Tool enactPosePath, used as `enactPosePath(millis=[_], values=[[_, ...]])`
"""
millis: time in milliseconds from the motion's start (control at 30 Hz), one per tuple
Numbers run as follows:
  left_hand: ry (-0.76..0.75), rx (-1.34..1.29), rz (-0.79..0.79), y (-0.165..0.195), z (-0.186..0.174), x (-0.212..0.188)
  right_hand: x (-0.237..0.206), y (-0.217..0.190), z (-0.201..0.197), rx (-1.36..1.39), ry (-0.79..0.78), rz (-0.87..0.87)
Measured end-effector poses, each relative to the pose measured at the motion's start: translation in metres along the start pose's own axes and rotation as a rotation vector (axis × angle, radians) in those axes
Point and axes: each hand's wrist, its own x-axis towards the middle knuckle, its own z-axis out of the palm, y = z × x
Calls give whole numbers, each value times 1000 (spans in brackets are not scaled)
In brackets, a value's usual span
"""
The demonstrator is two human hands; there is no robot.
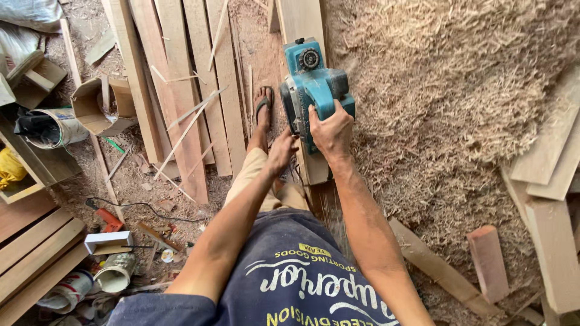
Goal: The person uses an electric hand planer to smooth the surface of wooden planks laid on the workshop floor, steadying each plank with a foot or hand while pushing the planer along the wood. They lift and reposition planks between passes and later use a circular saw to cut a plank.
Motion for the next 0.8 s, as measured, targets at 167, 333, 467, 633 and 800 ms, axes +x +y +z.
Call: enactPosePath(millis=[167, 333, 467, 633, 800], values=[[35, 386, 38, 20, 8, 6, 66, -24, 19, 5, 17, -42], [12, 499, 172, 49, 3, 22, 138, -45, 40, -59, 19, -23], [34, 504, 202, 53, 0, 29, 202, -65, 59, -19, 44, -78], [23, 511, 122, 65, -5, 38, 278, -97, 77, -27, 46, -134], [0, 519, 180, 73, -9, 45, 340, -123, 88, 43, 46, -177]])
